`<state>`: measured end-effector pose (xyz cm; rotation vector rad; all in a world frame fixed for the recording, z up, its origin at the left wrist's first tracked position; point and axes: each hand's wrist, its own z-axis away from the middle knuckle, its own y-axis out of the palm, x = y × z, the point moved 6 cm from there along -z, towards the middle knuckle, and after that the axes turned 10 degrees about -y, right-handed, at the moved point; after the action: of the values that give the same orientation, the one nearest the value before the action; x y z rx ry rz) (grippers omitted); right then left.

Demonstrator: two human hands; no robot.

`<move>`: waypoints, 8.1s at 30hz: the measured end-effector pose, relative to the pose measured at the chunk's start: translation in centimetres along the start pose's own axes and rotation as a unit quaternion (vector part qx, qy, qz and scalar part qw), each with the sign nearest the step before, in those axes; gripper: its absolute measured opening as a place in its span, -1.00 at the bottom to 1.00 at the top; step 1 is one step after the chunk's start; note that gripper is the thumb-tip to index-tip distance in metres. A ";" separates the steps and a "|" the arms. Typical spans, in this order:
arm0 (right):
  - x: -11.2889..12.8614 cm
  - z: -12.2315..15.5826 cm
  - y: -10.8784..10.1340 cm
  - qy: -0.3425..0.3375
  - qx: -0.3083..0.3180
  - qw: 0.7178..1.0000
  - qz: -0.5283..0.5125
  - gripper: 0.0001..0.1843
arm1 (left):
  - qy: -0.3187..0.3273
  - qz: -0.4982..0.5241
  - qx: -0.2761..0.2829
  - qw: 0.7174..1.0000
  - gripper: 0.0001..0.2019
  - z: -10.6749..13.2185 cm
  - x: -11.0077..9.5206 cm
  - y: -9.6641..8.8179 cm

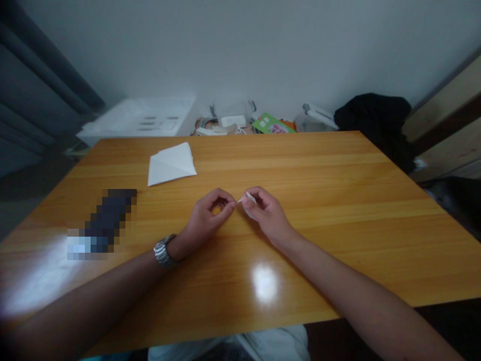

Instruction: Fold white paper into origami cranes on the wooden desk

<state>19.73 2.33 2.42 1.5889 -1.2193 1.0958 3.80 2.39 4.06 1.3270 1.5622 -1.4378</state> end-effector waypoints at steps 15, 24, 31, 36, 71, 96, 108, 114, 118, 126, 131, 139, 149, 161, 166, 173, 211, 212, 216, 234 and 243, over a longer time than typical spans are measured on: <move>-0.8 0.2 0.1 0.034 -0.022 0.999 -0.013 -0.79 | -0.017 0.032 0.002 0.999 -0.87 -0.1 0.5 0.0; -1.1 0.2 0.0 0.048 -0.030 0.998 -0.021 -0.76 | 0.002 0.015 -0.010 1.000 -0.89 -0.2 0.5 -0.2; -0.5 0.2 0.1 0.038 -0.021 0.999 0.009 -0.77 | 0.027 0.005 -0.019 0.999 -0.86 -0.1 0.3 -0.3; -0.2 0.2 0.2 0.037 -0.018 0.999 0.024 -0.76 | 0.006 0.007 -0.016 1.000 -0.85 -0.1 0.3 -0.4; -0.7 -0.3 -0.3 -0.009 0.060 0.995 0.081 -0.75 | -0.025 0.088 -0.026 0.995 -0.75 -0.9 1.4 -1.1; -1.1 -0.4 -0.2 0.015 0.098 0.994 0.037 -0.64 | -0.003 -0.007 0.083 0.997 -0.77 -0.3 1.9 0.7; 1.2 -1.4 -1.4 -0.161 0.230 0.918 0.281 -0.83 | 0.027 -0.118 0.085 0.989 -0.84 -0.1 1.3 0.2; 1.6 -1.0 -1.7 -0.172 0.323 0.884 0.291 -0.75 | 0.135 -0.223 0.187 0.947 -0.70 1.3 -0.1 1.0; 1.2 -0.9 -2.1 -0.163 0.348 0.873 0.301 -0.70 | 0.164 -0.248 0.220 0.929 -0.76 1.7 0.3 1.7; 1.1 -1.1 -2.1 -0.164 0.344 0.875 0.299 -0.72 | 0.134 -0.232 0.169 0.949 -0.83 0.8 1.1 1.0; 1.1 -1.3 -1.9 -0.161 0.327 0.888 0.281 -0.79 | 0.087 -0.196 0.142 0.966 -0.83 0.5 1.2 0.4; -0.1 -1.3 -2.0 -0.061 0.236 0.952 0.185 -0.83 | -0.011 -0.153 0.067 0.986 -0.85 -0.5 2.0 -0.6; -1.4 -0.7 -1.3 0.022 0.172 0.975 0.142 -0.79 | -0.042 -0.111 0.042 0.992 -0.85 0.0 2.1 -0.5; -0.8 -1.1 -1.9 -0.010 0.110 0.971 0.213 -0.74 | -0.031 -0.064 0.101 0.992 -0.75 -0.4 2.0 0.3; -1.1 -1.0 -1.6 0.006 0.115 0.975 0.190 -0.74 | -0.042 -0.043 0.090 0.994 -0.73 -0.4 2.4 0.4; -0.3 -0.9 -1.6 0.009 0.106 0.975 0.197 -0.70 | -0.053 -0.045 0.088 0.994 -0.70 -0.5 2.7 0.4; -0.2 -1.4 -2.5 0.035 0.103 0.983 0.150 -0.67 | -0.046 -0.085 0.052 0.994 -0.71 -0.9 2.8 -0.4; -0.2 -1.4 -2.5 0.035 0.102 0.983 0.151 -0.67 | -0.045 -0.085 0.050 0.994 -0.71 -0.9 2.8 -0.4; -0.2 -1.5 -2.7 0.026 0.100 0.982 0.157 -0.67 | -0.047 -0.089 0.050 0.994 -0.71 -1.0 2.8 -0.4; -0.8 -1.5 -2.7 0.014 0.092 0.982 0.166 -0.68 | -0.062 -0.071 0.027 0.995 -0.71 -1.1 2.9 -0.4; 2.1 -0.9 -2.8 -0.136 0.052 0.937 0.319 -0.59 | -0.132 0.059 0.022 0.989 -0.67 -1.0 3.5 -0.4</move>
<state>22.61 3.21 4.39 1.4901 -1.9813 1.3793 2.56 4.30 1.17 1.1776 1.2668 -1.5116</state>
